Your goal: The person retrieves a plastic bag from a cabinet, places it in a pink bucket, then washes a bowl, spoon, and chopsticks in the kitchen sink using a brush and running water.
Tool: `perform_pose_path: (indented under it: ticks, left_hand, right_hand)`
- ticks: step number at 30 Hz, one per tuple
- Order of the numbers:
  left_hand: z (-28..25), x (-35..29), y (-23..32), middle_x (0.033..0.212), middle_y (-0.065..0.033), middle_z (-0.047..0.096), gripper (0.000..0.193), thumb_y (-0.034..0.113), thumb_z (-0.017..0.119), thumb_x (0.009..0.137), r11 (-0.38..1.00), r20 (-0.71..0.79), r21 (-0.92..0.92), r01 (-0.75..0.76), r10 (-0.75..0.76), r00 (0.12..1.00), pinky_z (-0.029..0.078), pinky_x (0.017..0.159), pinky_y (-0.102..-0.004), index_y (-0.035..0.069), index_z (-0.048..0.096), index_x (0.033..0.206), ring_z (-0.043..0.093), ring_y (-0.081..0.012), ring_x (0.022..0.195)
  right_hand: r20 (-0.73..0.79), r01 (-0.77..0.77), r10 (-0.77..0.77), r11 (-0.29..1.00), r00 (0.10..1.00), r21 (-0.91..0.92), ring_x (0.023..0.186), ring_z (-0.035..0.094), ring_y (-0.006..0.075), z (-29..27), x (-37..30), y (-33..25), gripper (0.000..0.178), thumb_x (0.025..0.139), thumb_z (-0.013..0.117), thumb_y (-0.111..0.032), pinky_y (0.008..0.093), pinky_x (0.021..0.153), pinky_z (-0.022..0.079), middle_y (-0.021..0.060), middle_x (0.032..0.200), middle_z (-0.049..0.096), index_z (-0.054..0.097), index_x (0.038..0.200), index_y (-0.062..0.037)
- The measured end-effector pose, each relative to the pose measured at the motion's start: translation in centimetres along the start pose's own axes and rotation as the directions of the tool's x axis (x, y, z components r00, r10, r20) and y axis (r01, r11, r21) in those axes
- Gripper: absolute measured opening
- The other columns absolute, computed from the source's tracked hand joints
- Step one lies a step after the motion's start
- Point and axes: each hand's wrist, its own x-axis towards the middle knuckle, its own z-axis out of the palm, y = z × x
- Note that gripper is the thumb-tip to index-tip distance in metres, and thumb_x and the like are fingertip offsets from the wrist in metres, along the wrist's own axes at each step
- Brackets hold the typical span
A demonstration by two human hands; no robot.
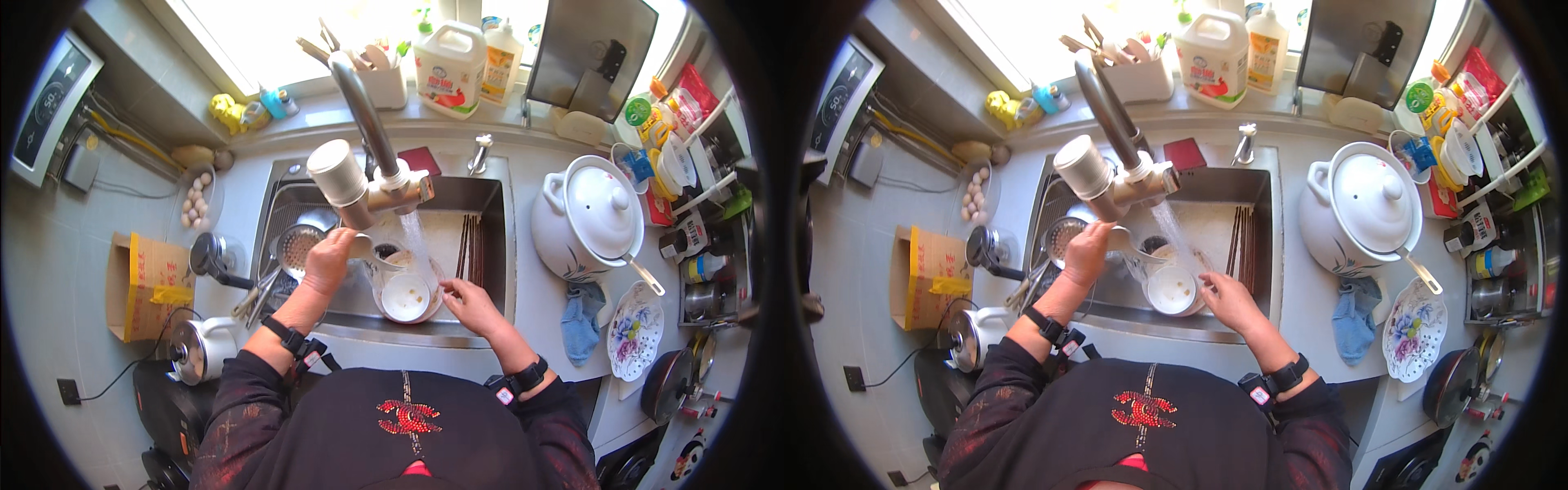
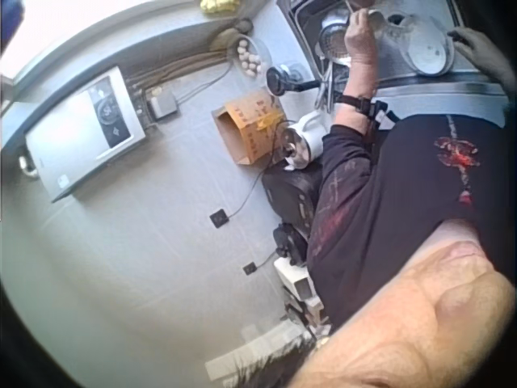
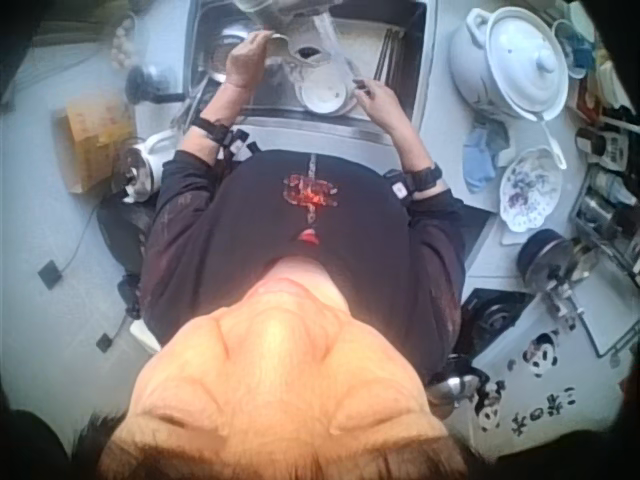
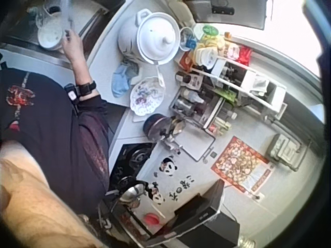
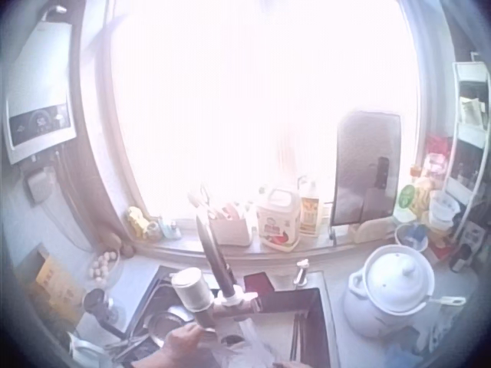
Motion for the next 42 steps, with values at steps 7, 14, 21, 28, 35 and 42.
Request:
perform_pose_path:
  ticks: [7, 14, 21, 28, 35, 42]
  left_hand:
    - [-6.6, 6.1, -6.4, 0.098, -0.0122, 0.066, 0.020, 0.005, 0.055, 0.087, 0.977, -0.210, 0.192, 0.088, -0.047, 0.977, 0.056, 0.065, -0.0380, 0.010, 0.063, 0.104, 0.067, -0.0309, 0.078]
    - [-13.3, 17.8, -9.3, 0.094, -0.0163, 0.065, 0.014, 0.006, 0.058, 0.090, 0.960, -0.521, 0.277, 0.039, 0.116, 0.846, 0.053, 0.071, -0.0413, 0.006, 0.062, 0.103, 0.064, -0.0366, 0.085]
    - [-11.8, 27.4, -8.6, 0.092, -0.0113, 0.065, 0.019, 0.006, 0.058, 0.086, 0.932, -0.565, 0.339, -0.126, 0.309, 0.765, 0.054, 0.064, -0.0366, 0.012, 0.064, 0.103, 0.065, -0.0314, 0.079]
    - [-6.9, 31.9, -9.5, 0.107, -0.0048, 0.068, 0.025, 0.005, 0.058, 0.084, 0.921, -0.453, 0.356, -0.159, 0.319, 0.833, 0.057, 0.070, -0.0303, 0.017, 0.065, 0.106, 0.068, -0.0233, 0.089]
    - [-4.3, 34.6, -10.5, 0.108, -0.0072, 0.066, 0.042, 0.001, 0.055, 0.085, 0.949, -0.388, 0.148, -0.277, 0.314, 0.866, 0.057, 0.072, -0.0309, 0.019, 0.059, 0.122, 0.067, -0.0244, 0.088]
    - [-4.1, 36.4, -8.5, 0.130, -0.0135, 0.056, 0.041, 0.011, 0.044, 0.095, 0.972, -0.016, 0.101, -0.213, 0.215, 0.976, 0.042, 0.100, -0.0374, 0.014, 0.050, 0.135, 0.052, -0.0298, 0.121]
  right_hand:
    - [-0.014, -0.004, 0.004, 0.999, 1.000, 0.047, 0.088, 0.065, 0.0302, -0.6, -1.0, 0.5, 0.031, 0.089, 0.057, -0.018, 0.0374, 0.080, 0.051, 0.0185, 0.101, 0.066, 0.061, 0.114, -0.0008]
    - [-0.029, -0.067, 0.067, 0.998, 0.997, 0.011, 0.084, 0.066, 0.0275, -1.0, -2.0, 0.8, 0.029, 0.090, 0.058, -0.019, 0.0352, 0.079, 0.052, 0.0174, 0.100, 0.067, 0.063, 0.113, -0.0029]
    - [-0.069, -0.094, 0.094, 0.996, 0.993, 0.001, 0.081, 0.065, 0.0204, -0.7, -2.5, 1.7, 0.027, 0.090, 0.060, -0.017, 0.0315, 0.077, 0.052, 0.0138, 0.097, 0.068, 0.064, 0.112, -0.0035]
    - [-0.161, -0.164, 0.177, 0.982, 0.971, 0.094, 0.085, 0.064, 0.0275, -0.8, -3.5, 1.9, 0.025, 0.090, 0.059, -0.018, 0.0345, 0.078, 0.051, 0.0159, 0.095, 0.066, 0.063, 0.111, -0.0044]
    - [-0.110, -0.242, 0.261, 0.957, 0.959, 0.158, 0.088, 0.064, 0.0291, 0.2, -3.6, 2.1, 0.026, 0.089, 0.058, -0.017, 0.0359, 0.080, 0.050, 0.0159, 0.096, 0.066, 0.063, 0.110, -0.0038]
    - [-0.089, -0.283, 0.294, 0.952, 0.952, 0.117, 0.088, 0.064, 0.0320, 1.0, -3.3, 2.6, 0.026, 0.089, 0.058, -0.018, 0.0383, 0.080, 0.050, 0.0167, 0.095, 0.067, 0.063, 0.110, -0.0044]
